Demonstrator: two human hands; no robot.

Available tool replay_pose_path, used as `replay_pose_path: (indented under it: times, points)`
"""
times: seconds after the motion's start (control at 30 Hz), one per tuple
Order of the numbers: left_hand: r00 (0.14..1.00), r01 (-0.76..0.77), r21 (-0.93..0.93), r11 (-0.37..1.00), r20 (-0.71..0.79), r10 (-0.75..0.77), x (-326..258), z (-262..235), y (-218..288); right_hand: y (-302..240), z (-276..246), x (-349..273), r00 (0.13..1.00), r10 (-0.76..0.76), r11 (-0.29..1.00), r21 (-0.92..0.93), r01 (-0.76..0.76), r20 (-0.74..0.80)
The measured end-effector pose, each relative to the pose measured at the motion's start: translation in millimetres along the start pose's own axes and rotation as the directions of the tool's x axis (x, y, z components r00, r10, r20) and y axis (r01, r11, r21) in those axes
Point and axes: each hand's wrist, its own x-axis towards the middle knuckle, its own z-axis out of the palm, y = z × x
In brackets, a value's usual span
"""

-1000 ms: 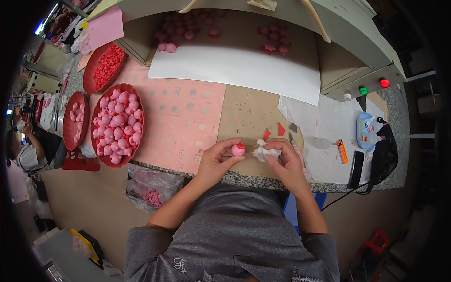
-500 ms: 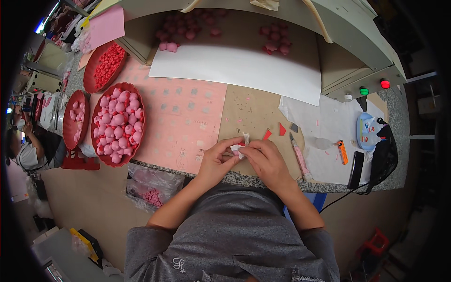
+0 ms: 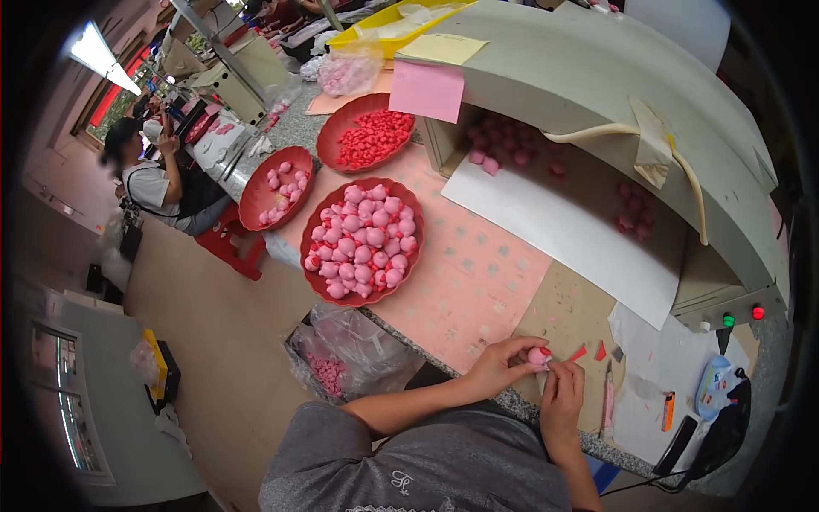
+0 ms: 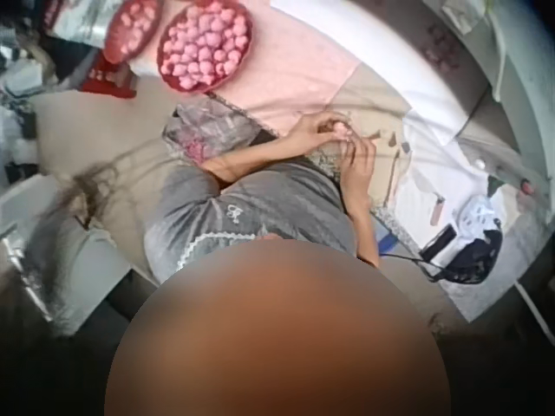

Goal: Assembling small pink clay components at a workbench.

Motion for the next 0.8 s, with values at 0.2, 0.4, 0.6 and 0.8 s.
replay_pose_path:
  times: [0.2, 0.4, 0.6, 0.8]
  points:
    - [0.998, -0.044, 0.001, 0.999, -0.038, 0.044, 2.5, -4.4, 4.4, 10.9, -9.3, 8.9, 0.989, 0.145, 0.986, 0.082, -0.148, 0.033]
    - [1.0, -0.01, -0.044, 0.999, -0.016, 0.009, 8.4, -14.2, 6.7, -10.6, -23.7, 33.4, 1.0, -0.005, 0.996, 0.094, 0.008, -0.03]
    - [0.999, -0.008, -0.022, 1.0, -0.032, 0.007, 9.4, -5.3, 10.6, -4.2, -12.2, 39.2, 0.966, -0.226, 0.974, 0.057, 0.221, 0.122]
    - [1.0, 0.007, 0.06, 0.998, -0.003, -0.007, -0.2, -2.6, 3.3, 9.2, -5.7, 19.7, 0.974, -0.204, 0.976, 0.09, 0.196, 0.097]
